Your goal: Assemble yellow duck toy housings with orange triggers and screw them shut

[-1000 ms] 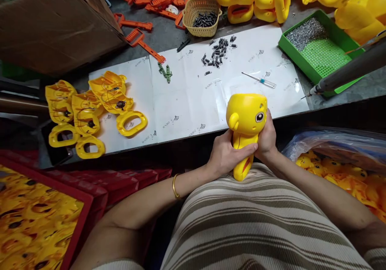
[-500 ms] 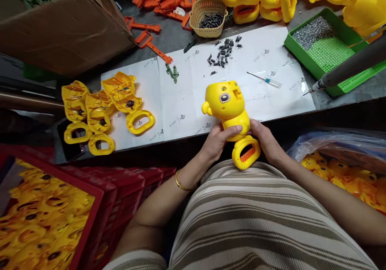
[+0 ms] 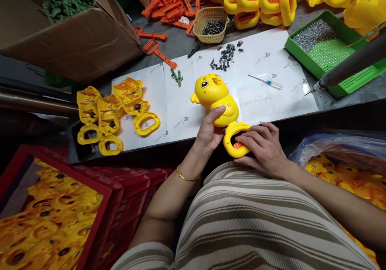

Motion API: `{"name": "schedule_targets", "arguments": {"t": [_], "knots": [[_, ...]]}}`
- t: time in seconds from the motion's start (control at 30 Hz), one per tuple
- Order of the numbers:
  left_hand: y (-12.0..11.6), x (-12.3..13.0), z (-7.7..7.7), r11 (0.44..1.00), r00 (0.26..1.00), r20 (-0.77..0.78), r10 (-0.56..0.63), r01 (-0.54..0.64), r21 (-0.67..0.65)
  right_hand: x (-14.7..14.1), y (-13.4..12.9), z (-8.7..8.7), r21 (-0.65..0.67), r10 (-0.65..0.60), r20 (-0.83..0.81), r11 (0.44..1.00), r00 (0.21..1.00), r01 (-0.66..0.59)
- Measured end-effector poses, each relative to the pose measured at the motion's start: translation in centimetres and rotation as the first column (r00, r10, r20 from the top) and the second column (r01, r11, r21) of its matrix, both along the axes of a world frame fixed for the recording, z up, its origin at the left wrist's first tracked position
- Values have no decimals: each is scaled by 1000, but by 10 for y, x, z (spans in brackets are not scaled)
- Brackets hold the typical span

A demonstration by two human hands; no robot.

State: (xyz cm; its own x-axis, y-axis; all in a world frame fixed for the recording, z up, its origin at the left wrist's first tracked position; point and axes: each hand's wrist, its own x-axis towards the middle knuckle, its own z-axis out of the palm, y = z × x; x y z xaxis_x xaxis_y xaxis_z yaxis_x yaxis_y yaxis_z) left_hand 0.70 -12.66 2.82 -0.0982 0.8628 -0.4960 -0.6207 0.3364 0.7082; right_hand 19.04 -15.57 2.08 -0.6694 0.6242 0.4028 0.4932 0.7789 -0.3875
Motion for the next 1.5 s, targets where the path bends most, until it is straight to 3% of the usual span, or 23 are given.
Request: {"name": "schedule_targets", "arguments": {"t": [0.13, 0.27, 0.5, 0.57, 0.6, 0.67, 0.73, 0.77, 0.8, 0.83, 0.97, 1.03, 1.1, 1.17, 1.27, 1.37, 1.5], "knots": [[1, 2, -1, 999, 999, 26, -25, 26, -47, -3, 4, -4, -72, 71, -37, 995, 997, -73], [2, 4, 0, 993, 995, 62, -78, 83, -82, -4, 10, -10, -43, 132, -94, 990, 987, -136], [-7, -7, 11, 996, 995, -70, -68, 72, 56, 6, 5, -4, -112, 49, -250, 991, 967, -79], [-9, -12, 11, 993, 995, -87, -51, 59, 99, 9, 0, -1, -250, -113, -365, 968, 924, 19], [-10, -14, 9, 993, 995, -90, -46, 55, 108, 9, -2, -1, -384, -233, -409, 921, 882, 66], [-12, -16, 4, 992, 995, -93, -42, 53, 114, 6, -3, -1, -694, -446, -401, 718, 800, 52], [-13, -16, -2, 991, 994, -100, -52, 63, 118, 2, -3, -1, -870, -508, -348, 488, 788, -70], [-13, -15, -4, 989, 992, -102, -68, 81, 123, -1, -2, 0, -897, -494, -335, 428, 802, -111], [-13, -14, -6, 986, 991, -103, -88, 101, 130, -3, 0, 1, -901, -475, -325, 417, 818, -116], [-12, -13, -7, 983, 989, -103, -107, 121, 140, -5, 1, 2, -890, -459, -316, 447, 830, -92], [-13, -8, -8, 970, 976, -115, -184, 199, 137, -6, 5, 3, -762, -445, -309, 644, 841, 61], [-18, -5, -10, 952, 950, -151, -275, 291, 99, -6, 7, -1, -724, -470, -330, 683, 819, 101], [-26, -3, -13, 906, 891, -199, -408, 422, 35, -6, 9, -7, -757, -532, -331, 642, 779, 117], [-33, 0, -16, 863, 835, -237, -496, 504, -31, -7, 13, -12, -837, -596, -301, 539, 744, 93], [-39, 7, -15, 878, 809, -347, -474, 462, -123, -8, 21, -17, -903, -604, -271, 428, 750, 18], [-39, 12, -9, 876, 715, -513, -476, 439, -201, -6, 30, -18, -915, -546, -278, 400, 790, -45], [-36, 13, 0, 797, 538, -622, -569, 548, -255, -5, 33, -26, -915, -574, -288, 400, 767, -45]]}}
